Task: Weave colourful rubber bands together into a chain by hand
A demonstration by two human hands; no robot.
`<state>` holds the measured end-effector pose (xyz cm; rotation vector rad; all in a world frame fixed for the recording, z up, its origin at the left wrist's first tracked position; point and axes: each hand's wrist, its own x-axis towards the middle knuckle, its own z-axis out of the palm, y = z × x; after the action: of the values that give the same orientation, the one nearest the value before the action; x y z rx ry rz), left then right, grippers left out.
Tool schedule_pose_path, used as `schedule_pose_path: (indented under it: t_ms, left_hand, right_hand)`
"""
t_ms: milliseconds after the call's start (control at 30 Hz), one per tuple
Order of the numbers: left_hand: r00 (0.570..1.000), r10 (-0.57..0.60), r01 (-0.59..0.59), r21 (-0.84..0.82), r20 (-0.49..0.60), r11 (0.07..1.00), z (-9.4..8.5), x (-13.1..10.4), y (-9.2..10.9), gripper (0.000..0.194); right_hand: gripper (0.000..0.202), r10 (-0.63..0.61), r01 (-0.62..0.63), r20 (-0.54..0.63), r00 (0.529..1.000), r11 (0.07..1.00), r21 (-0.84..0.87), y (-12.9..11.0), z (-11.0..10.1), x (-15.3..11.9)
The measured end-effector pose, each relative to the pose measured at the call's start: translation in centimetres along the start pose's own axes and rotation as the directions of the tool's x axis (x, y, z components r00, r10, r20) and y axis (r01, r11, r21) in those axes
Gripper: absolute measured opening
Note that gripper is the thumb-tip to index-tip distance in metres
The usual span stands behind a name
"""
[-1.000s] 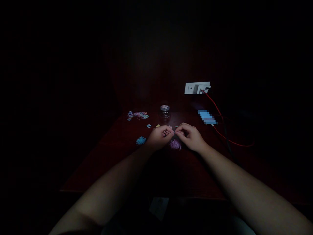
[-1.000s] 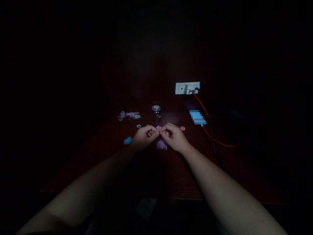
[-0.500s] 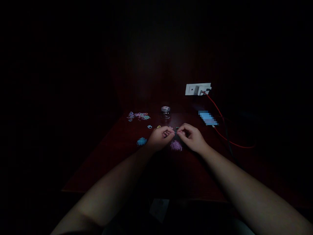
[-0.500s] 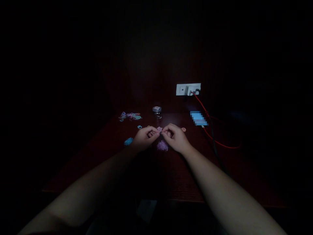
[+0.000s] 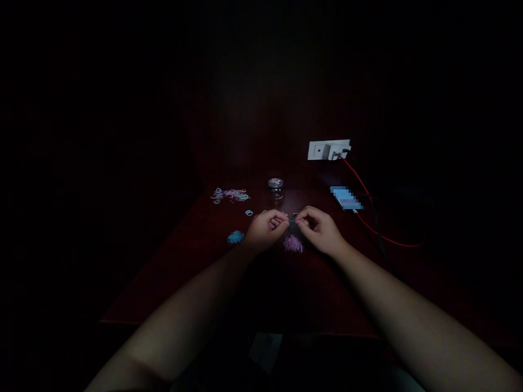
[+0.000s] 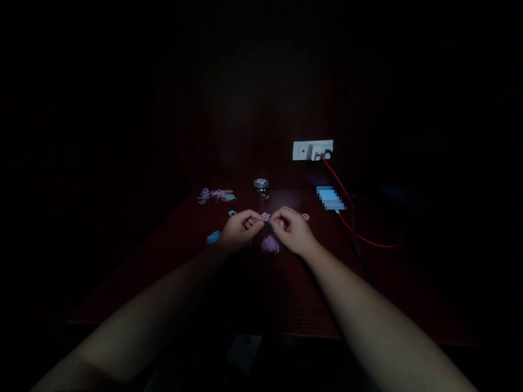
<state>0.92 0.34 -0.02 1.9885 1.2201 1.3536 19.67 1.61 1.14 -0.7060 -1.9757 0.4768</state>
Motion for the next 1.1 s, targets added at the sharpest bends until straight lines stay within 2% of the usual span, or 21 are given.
schedule_pose_path:
  t_ms: [733,1100]
  left_hand:
    - [1.0,-0.003,0.004,0.006,-0.02,1.0,-0.08,-0.08,0.17,0.016]
    - [1.0,0.001,-0.001,-0.001,0.005,1.0,-0.09,-0.11,0.21,0.015]
  right_hand:
    - [0.007,0.013,-0.013,-0.015,1.0,1.0,0.001,-0.01,0.06,0.04]
    - [0.011,0.018,-0.018,0.001,1.0,1.0,-0.009,0.07,0.02,0.03]
